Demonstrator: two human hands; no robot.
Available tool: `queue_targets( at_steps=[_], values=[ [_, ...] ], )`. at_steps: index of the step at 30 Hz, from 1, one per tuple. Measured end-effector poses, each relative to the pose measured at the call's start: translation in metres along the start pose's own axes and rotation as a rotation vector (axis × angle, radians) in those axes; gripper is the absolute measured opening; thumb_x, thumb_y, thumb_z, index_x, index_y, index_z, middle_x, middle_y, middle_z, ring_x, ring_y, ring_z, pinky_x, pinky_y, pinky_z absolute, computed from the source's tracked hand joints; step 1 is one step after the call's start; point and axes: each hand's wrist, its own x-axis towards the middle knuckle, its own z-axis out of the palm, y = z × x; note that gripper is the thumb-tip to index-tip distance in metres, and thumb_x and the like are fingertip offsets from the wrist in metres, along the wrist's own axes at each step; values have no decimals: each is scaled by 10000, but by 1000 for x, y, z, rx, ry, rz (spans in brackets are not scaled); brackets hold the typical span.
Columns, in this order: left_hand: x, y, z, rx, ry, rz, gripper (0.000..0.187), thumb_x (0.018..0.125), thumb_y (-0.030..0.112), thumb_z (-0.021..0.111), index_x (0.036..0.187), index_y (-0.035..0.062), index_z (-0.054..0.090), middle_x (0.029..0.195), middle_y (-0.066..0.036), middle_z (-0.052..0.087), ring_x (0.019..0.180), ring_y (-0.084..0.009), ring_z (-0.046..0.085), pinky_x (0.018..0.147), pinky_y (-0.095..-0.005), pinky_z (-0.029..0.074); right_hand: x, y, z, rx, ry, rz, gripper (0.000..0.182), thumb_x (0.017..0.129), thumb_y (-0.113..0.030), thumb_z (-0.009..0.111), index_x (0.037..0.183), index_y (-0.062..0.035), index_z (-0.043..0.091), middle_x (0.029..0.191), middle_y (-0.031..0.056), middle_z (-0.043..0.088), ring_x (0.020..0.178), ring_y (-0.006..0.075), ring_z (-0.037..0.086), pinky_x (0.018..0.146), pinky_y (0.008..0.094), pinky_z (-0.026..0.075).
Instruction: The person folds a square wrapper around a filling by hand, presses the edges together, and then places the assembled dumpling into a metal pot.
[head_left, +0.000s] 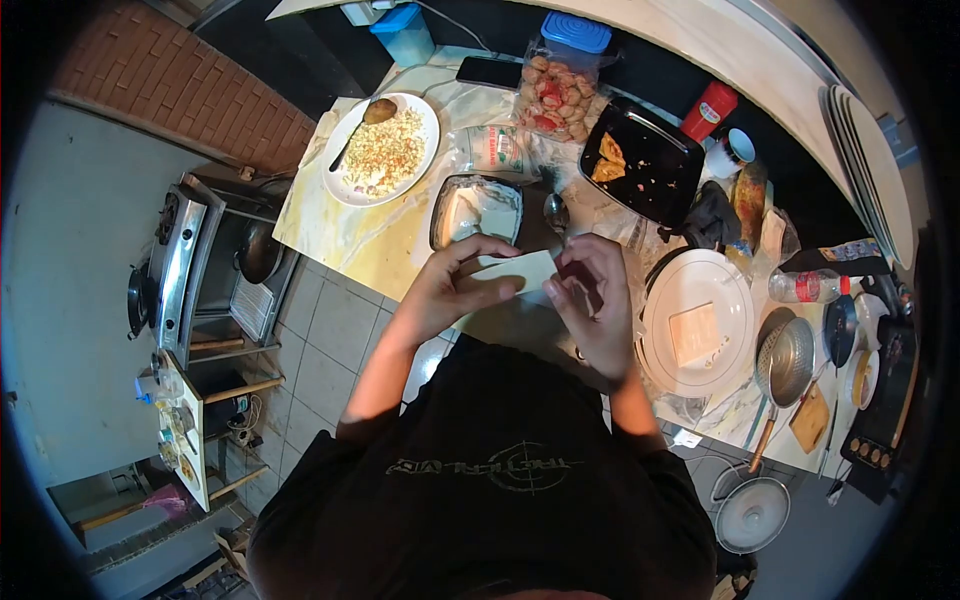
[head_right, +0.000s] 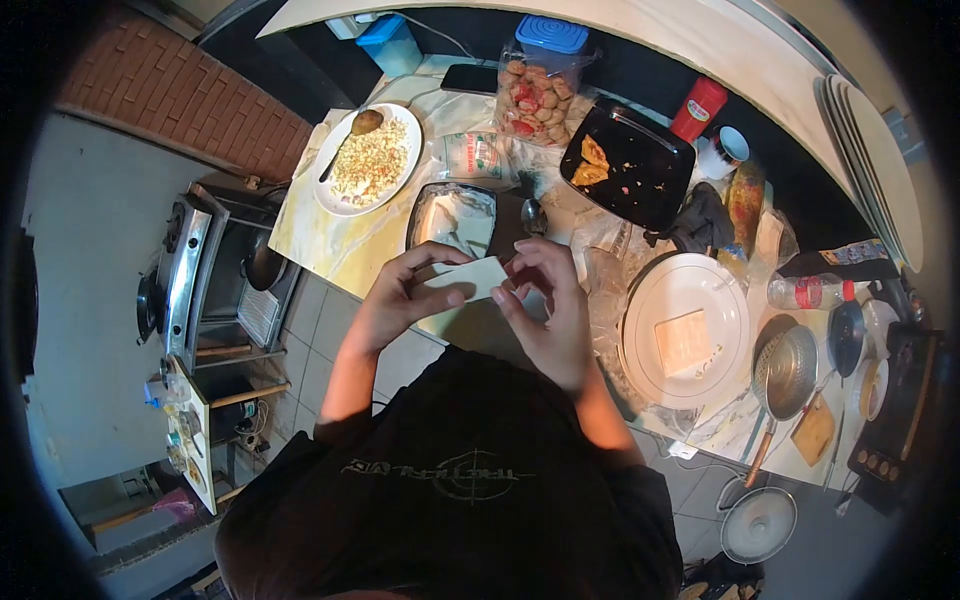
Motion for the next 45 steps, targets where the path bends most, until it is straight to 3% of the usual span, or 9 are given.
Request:
queue_targets(
  at_steps=[6, 8, 12, 15, 25, 28, 34, 40, 45],
  values=[
    [-3, 11, 5, -118, 40, -55, 618, 758, -94, 761, 1306, 63, 521, 1205, -68, 601, 1130, -174, 590, 960, -312, 503, 2, 5, -4, 85, -71, 115, 350, 918, 20, 628, 1239, -12, 492, 983, 42, 556, 921, 104, 557, 848, 265, 464],
    [-1, 5, 7, -274, 59, 80, 548, 828, -19, 735, 1318, 37, 495, 1181, -80, 605, 1089, -190, 607, 940, -314, 502, 2, 5, -3, 160, -36, 134, 379, 926, 10, 623, 1268, -17, 462, 986, 42, 556, 936, 108, 564, 866, 276, 468],
    [-3, -42, 11, -342, 65, 4, 446, 931, 72, 665, 1330, 27, 472, 1093, -86, 648, 1040, -177, 625, 906, -318, 511, 2, 1, 3, 166, -6, 97, 423, 923, 13, 623, 1297, -18, 428, 982, 49, 558, 942, 115, 568, 869, 283, 469],
    [-4, -51, 30, -538, 64, 33, 316, 1008, 194, 566, 1231, -26, 524, 1076, -86, 651, 970, -161, 630, 866, -313, 509, 0, 0, 6, 78, -35, 73, 448, 925, 14, 619, 1316, -16, 403, 969, 58, 559, 938, 127, 576, 853, 285, 469],
    [-6, -31, 7, -260, 26, 87, 287, 1006, 144, 561, 1234, -27, 530, 1077, -100, 659, 990, -164, 634, 869, -306, 506, 10, -7, 0, -257, -64, -140, 313, 878, 33, 630, 1178, -1, 549, 954, 70, 560, 848, 141, 548, 795, 275, 460],
    [-6, -40, 3, -275, 6, 129, 336, 1031, 241, 521, 1239, -24, 528, 1068, -115, 657, 989, -179, 631, 881, -321, 497, 14, -2, -1, -231, -28, -167, 295, 879, 49, 615, 1164, 2, 557, 955, 73, 553, 850, 148, 552, 792, 273, 460],
    [-8, -39, -7, -628, -13, 118, 616, 1053, 499, 286, 1233, -41, 521, 1041, -150, 649, 967, -224, 623, 883, -345, 472, 21, -4, -6, -245, 47, -164, 222, 891, 74, 574, 1106, 19, 592, 991, 90, 552, 860, 161, 556, 783, 271, 462],
    [-15, -44, -16, -418, 10, 117, 694, 1008, 605, 300, 1246, -10, 516, 1027, -138, 643, 914, -213, 608, 849, -341, 465, 36, -26, 1, -522, -165, -179, 199, 879, 51, 588, 1053, -21, 652, 1040, 114, 533, 872, 215, 566, 789, 294, 470],
    [-25, -52, -40, -513, 148, 131, 680, 1007, 601, 322, 1266, -1, 502, 992, -112, 649, 884, -205, 608, 845, -350, 459, 58, 41, -19, -866, -326, -202, 225, 871, -23, 612, 1087, -55, 666, 1112, 117, 495, 1016, 296, 533, 881, 374, 451]
  ],
)
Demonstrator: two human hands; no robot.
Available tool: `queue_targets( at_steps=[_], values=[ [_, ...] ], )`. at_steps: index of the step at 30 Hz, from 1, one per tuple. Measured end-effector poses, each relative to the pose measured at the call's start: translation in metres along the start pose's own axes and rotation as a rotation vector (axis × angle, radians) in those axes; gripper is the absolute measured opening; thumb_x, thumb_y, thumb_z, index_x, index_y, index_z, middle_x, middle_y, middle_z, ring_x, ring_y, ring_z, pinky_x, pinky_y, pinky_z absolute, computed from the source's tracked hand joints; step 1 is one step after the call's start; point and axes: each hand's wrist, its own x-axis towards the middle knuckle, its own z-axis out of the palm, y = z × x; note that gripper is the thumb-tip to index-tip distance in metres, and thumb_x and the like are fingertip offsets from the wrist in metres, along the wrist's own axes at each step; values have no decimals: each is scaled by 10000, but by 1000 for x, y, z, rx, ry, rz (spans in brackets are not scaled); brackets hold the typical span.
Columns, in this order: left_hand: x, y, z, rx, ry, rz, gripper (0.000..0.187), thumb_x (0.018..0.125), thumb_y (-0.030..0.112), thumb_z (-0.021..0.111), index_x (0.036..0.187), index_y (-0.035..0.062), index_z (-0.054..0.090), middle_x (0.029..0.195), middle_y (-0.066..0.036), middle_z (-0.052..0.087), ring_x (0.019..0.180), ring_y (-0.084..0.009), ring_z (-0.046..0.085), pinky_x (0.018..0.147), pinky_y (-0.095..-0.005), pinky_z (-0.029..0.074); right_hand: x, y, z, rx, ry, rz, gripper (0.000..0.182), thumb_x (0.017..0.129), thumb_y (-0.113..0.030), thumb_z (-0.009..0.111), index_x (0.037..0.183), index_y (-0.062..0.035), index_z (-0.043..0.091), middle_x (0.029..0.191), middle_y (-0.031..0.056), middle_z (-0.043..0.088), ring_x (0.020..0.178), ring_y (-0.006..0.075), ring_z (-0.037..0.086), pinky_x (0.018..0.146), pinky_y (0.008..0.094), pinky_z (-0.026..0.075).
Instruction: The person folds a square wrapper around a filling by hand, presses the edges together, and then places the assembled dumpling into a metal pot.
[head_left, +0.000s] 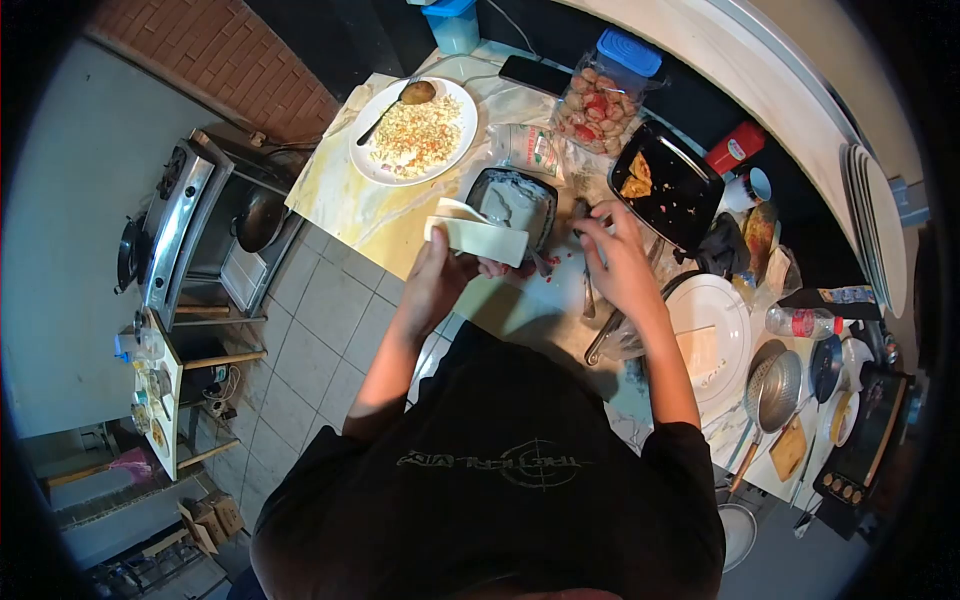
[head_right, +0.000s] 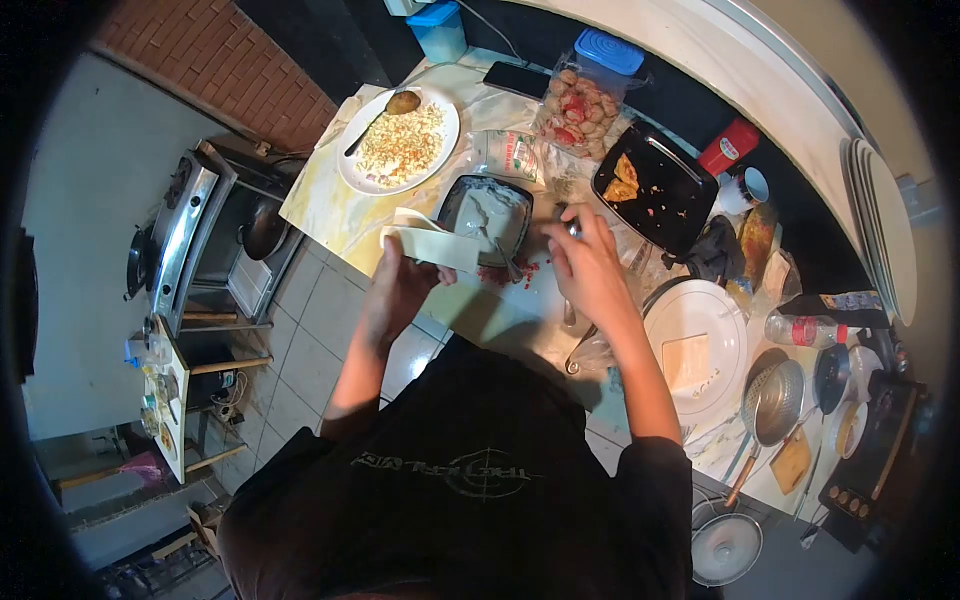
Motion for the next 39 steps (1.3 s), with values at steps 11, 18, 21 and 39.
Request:
queue_targets(
  at_steps=[11, 18, 21, 39],
  values=[
    [-18, 4, -20, 37, 58, 41, 667, 1010, 603, 299, 1258, 17, 500, 1017, -120, 643, 884, -216, 606, 839, -363, 456, 45, 15, 42, -388, -359, -259, 308, 862, -345, 645, 1027, -103, 740, 1330, 126, 470, 1258, 329, 386, 1083, 559, 247],
    [-30, 1, -13, -12, 90, 39, 644, 1032, 567, 260, 1267, 17, 501, 1027, -130, 645, 900, -225, 613, 827, -361, 463, 47, 14, 51, -491, -425, -251, 288, 863, -321, 628, 1090, -182, 739, 1346, 118, 460, 1275, 341, 376, 1110, 563, 211],
    [-31, -2, -12, 5, 106, 30, 641, 1035, 563, 251, 1273, 22, 499, 1030, -131, 646, 897, -228, 620, 822, -363, 470, 46, 10, 48, -470, -435, -224, 271, 883, -309, 597, 1077, -190, 744, 1350, 117, 460, 1278, 337, 375, 1114, 559, 208],
    [-27, -5, -4, 26, 51, -29, 677, 1026, 589, 218, 1256, 19, 501, 1022, -144, 648, 911, -229, 630, 834, -365, 481, 40, 17, 25, 665, -221, 125, 706, 1052, -523, 204, 1108, -23, 699, 1270, 84, 499, 1213, 235, 432, 1040, 386, 304]
  ],
)
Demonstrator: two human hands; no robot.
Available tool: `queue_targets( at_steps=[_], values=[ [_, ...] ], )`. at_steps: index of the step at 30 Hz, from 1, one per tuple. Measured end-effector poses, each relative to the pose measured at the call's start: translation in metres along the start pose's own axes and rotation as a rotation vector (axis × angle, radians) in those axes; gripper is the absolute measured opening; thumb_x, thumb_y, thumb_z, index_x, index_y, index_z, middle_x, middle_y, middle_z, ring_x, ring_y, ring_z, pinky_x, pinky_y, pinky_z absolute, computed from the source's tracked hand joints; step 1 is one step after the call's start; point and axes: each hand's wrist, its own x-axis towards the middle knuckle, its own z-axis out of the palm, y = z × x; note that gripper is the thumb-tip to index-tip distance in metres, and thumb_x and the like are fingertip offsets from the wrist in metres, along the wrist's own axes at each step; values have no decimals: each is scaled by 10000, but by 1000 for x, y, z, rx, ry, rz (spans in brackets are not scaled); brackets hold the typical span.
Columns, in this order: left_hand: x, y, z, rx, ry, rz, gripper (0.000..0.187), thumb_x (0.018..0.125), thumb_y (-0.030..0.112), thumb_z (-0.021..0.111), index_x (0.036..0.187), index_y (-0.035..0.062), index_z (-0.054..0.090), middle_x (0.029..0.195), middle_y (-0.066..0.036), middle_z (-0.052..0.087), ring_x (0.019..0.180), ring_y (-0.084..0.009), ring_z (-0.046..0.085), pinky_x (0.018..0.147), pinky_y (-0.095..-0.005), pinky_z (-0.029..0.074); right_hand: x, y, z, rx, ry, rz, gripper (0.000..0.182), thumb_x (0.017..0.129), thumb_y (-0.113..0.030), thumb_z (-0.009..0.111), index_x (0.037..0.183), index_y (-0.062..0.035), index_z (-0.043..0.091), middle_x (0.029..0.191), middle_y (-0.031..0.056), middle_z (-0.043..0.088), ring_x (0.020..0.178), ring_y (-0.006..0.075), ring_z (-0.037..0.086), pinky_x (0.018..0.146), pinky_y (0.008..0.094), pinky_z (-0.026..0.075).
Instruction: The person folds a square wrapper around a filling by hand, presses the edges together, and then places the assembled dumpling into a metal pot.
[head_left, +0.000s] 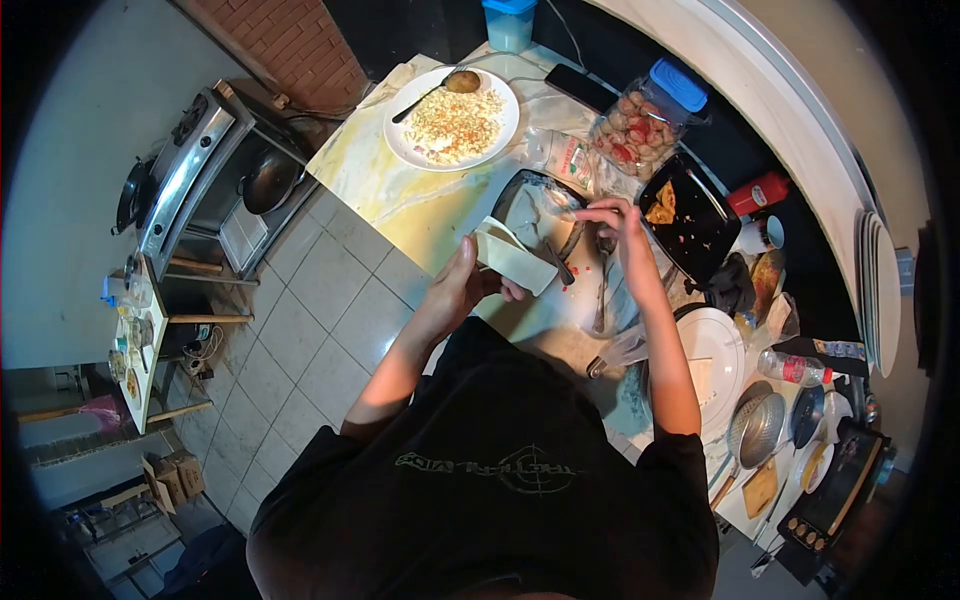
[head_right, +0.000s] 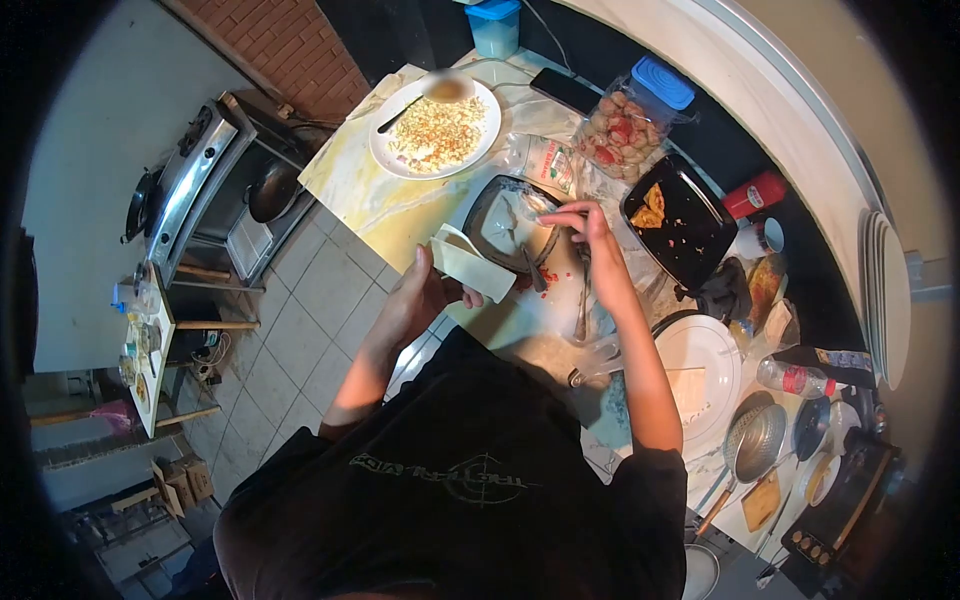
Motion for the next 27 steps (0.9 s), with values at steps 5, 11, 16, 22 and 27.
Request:
queue_targets(
  at_steps=[5, 11, 16, 22, 27],
  values=[
    [8, -4, 7, -13, -6, -128, 621, 1043, 553, 248, 1260, 20, 484, 1042, -141, 641, 911, -219, 640, 815, -344, 500, -9, -33, 5, 127, -61, -30, 832, 1020, -610, 111, 1117, -19, 688, 1252, 61, 504, 1225, 217, 425, 1094, 388, 259],
    [13, -2, 17, -28, -57, -214, 728, 1006, 631, 255, 1254, -4, 513, 985, -148, 655, 904, -223, 635, 824, -341, 481, -15, -55, 18, -132, -124, -221, 820, 1013, -618, 118, 1158, -62, 704, 1278, 120, 454, 1227, 273, 420, 1082, 400, 284],
    [14, -2, 17, -68, -176, -201, 684, 1013, 609, 259, 1261, 14, 487, 1020, -154, 639, 906, -230, 642, 821, -345, 498, -16, -82, 19, -414, -125, -334, 550, 1004, -508, 343, 1183, -141, 710, 1320, 149, 430, 1226, 325, 416, 1079, 435, 307],
    [14, -2, 16, -80, -201, -222, 623, 1024, 571, 282, 1324, 38, 404, 1068, -150, 612, 917, -240, 649, 822, -359, 514, -20, -95, 20, -776, -107, -439, 418, 741, -226, 757, 1156, -194, 724, 1340, 99, 461, 1220, 338, 424, 1042, 470, 347],
    [15, -3, 14, -95, -182, -229, 627, 1023, 572, 282, 1330, 38, 394, 1083, -154, 598, 919, -245, 650, 830, -368, 514, -26, -102, 15, -887, -137, -471, 579, 597, -135, 792, 1167, -215, 726, 1383, 103, 449, 1256, 351, 404, 1060, 473, 335]
  ],
)
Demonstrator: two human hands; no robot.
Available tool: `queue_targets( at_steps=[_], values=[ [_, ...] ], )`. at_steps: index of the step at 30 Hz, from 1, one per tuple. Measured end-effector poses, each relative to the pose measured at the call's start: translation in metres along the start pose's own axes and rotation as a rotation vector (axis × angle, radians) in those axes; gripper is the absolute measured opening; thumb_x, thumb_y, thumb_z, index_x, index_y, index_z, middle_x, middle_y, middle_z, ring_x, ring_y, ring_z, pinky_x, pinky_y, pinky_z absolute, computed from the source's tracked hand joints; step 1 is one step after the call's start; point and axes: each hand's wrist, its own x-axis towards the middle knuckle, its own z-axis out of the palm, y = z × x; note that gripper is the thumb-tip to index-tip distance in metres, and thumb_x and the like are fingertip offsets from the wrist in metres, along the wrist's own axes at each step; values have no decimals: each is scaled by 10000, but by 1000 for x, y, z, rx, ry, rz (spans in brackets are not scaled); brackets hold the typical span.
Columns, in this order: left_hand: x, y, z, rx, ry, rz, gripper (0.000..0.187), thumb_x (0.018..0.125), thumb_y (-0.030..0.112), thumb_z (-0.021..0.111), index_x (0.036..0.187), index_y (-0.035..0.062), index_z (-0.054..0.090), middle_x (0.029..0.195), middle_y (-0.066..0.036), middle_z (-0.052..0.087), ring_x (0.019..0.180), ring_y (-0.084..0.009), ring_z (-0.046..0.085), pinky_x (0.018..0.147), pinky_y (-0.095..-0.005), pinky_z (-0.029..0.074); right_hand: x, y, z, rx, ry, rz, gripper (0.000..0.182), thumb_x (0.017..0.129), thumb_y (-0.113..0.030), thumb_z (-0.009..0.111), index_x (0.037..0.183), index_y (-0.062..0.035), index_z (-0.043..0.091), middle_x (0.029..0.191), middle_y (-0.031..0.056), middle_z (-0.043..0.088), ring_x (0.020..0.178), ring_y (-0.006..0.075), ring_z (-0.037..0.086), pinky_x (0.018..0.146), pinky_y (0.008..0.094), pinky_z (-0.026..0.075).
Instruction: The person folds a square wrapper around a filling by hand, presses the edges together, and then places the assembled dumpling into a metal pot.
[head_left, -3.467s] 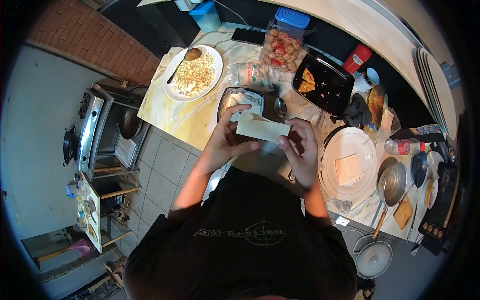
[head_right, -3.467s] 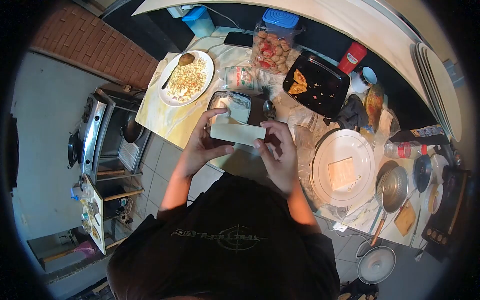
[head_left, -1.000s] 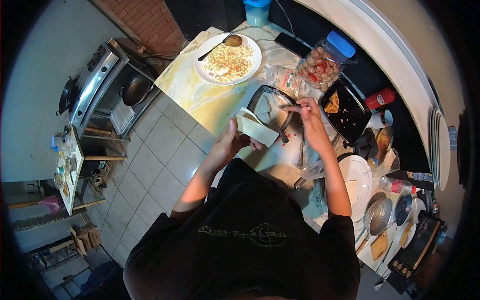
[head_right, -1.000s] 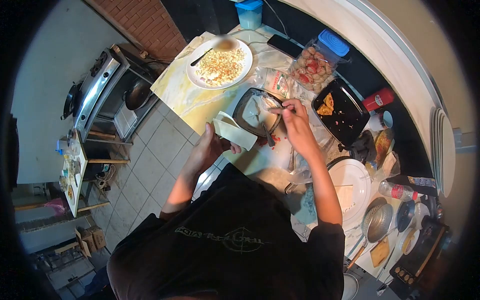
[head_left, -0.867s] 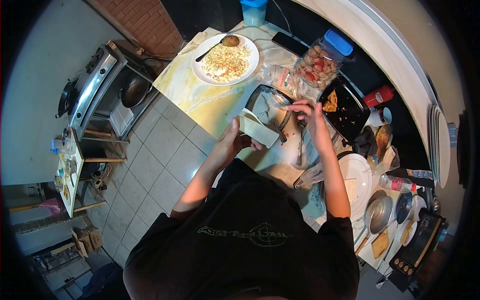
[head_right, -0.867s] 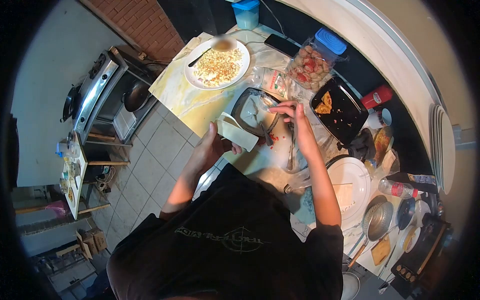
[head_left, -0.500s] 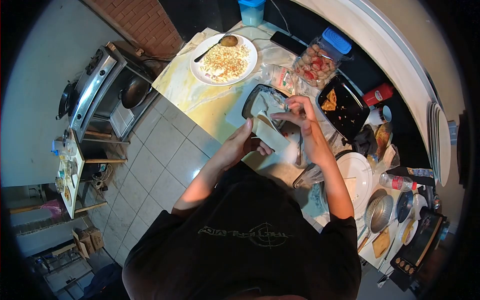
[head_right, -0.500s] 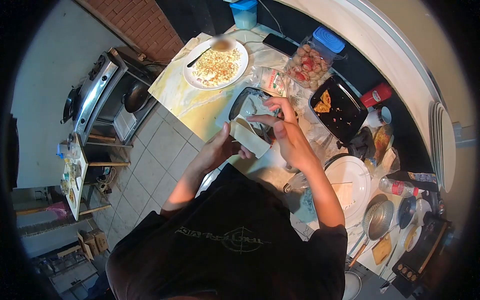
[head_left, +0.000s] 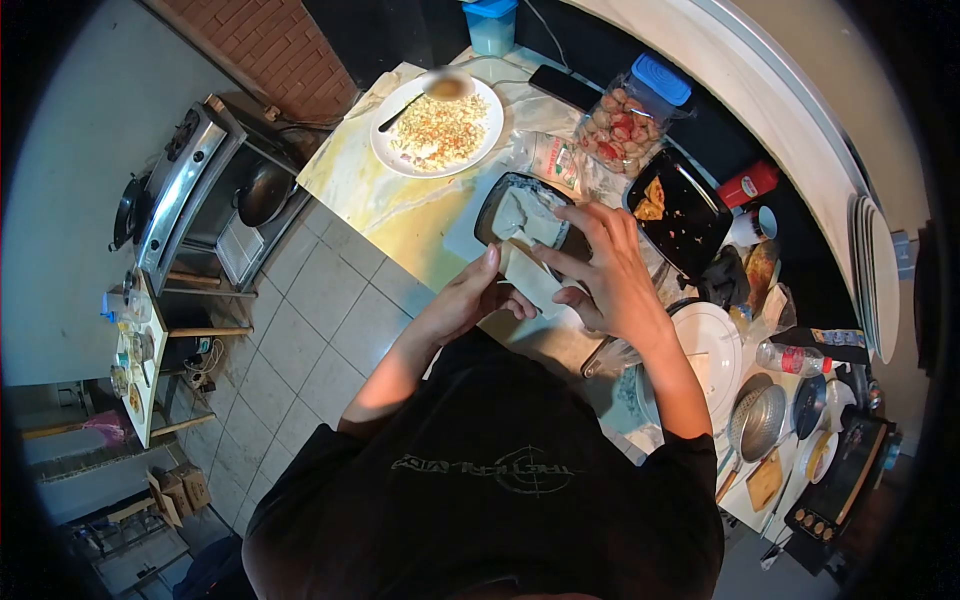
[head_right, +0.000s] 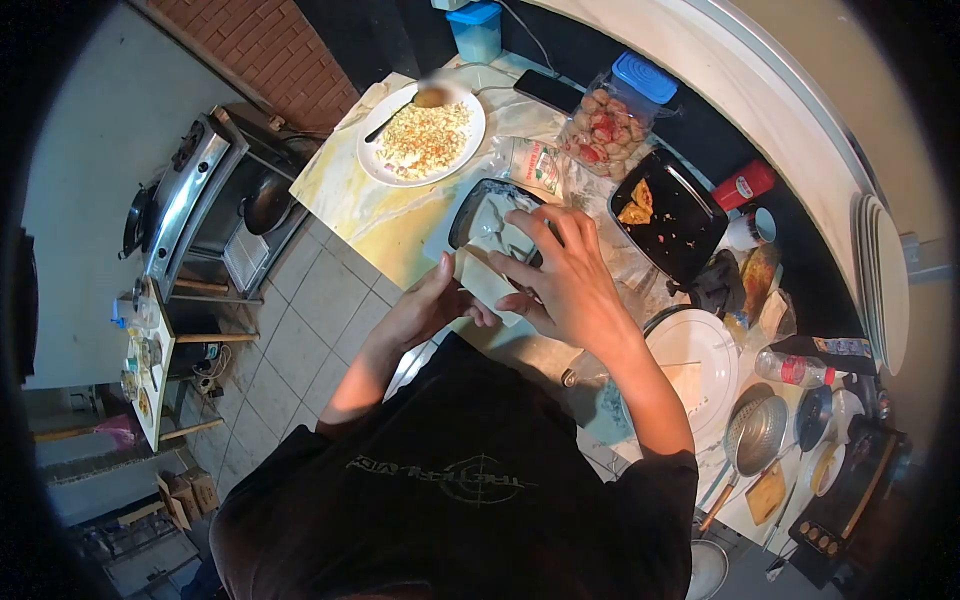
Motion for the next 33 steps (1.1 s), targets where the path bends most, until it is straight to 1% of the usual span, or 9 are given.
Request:
queue_targets(
  at_steps=[2, 6, 8, 9, 11, 18, 20, 27, 33],
  values=[
    [-1, 2, 1, 24, -7, -15, 628, 1023, 574, 278, 1335, 41, 391, 1092, -151, 589, 922, -245, 648, 833, -368, 513, -2, 0, -1, 26, -10, 14, 571, 596, -175, 801, 1160, -216, 725, 1387, 100, 453, 1251, 352, 405, 1053, 479, 338],
    [-2, 3, 7, 64, -1, -14, 620, 1029, 566, 272, 1340, 43, 395, 1091, -150, 588, 931, -243, 645, 839, -368, 511, 1, -4, 4, 42, 38, 27, 573, 590, -190, 807, 1157, -207, 724, 1384, 96, 459, 1246, 349, 408, 1047, 483, 343],
    [-3, 5, 14, 94, 86, -20, 705, 1004, 622, 267, 1311, 16, 458, 982, -182, 658, 886, -237, 647, 825, -354, 503, 3, -5, 4, 23, 33, 11, 575, 583, -194, 811, 1151, -191, 722, 1384, 92, 460, 1243, 346, 411, 1040, 485, 348],
    [-3, 5, 12, 94, 86, -20, 705, 1004, 622, 267, 1311, 16, 458, 982, -182, 658, 886, -237, 647, 825, -354, 503, 3, -5, 3, 23, 33, 11, 575, 583, -194, 811, 1151, -191, 722, 1384, 92, 460, 1243, 346, 411, 1040, 485, 348],
    [-1, 4, 6, 57, 16, 56, 621, 1033, 559, 270, 1352, 42, 395, 1088, -139, 598, 943, -232, 640, 852, -365, 508, 1, -5, 0, 7, 44, -31, 461, 650, -315, 814, 1074, -154, 730, 1351, 86, 481, 1206, 344, 424, 1004, 474, 363],
    [-4, 0, -3, 49, 4, 66, 624, 1036, 556, 258, 1317, 30, 441, 1090, -137, 615, 955, -212, 635, 856, -348, 508, -5, -7, -5, 36, 30, -42, 440, 633, -315, 822, 1013, -120, 716, 1340, 93, 488, 1194, 358, 430, 995, 483, 373],
    [-4, 1, 0, 43, 17, 71, 631, 1036, 557, 253, 1292, 22, 468, 1086, -132, 618, 965, -209, 632, 857, -343, 507, -4, -9, -6, 75, 8, -5, 527, 546, -219, 827, 1061, -143, 743, 1382, 94, 471, 1247, 341, 414, 1023, 476, 361],
    [-6, 5, 4, 30, 33, 119, 618, 1042, 542, 259, 1292, 19, 473, 1083, -124, 620, 954, -207, 627, 861, -343, 502, -8, -15, -11, 24, -12, 6, 573, 542, -225, 835, 1099, -154, 726, 1378, 96, 470, 1238, 350, 416, 1009, 482, 373],
    [-2, 0, 10, -4, 8, 147, 584, 1051, 508, 294, 1333, 17, 436, 1149, -118, 595, 990, -195, 611, 885, -333, 487, -9, -20, -16, 5, -43, 26, 607, 547, -245, 841, 1136, -173, 714, 1376, 93, 474, 1238, 358, 414, 1003, 486, 376]
  ],
)
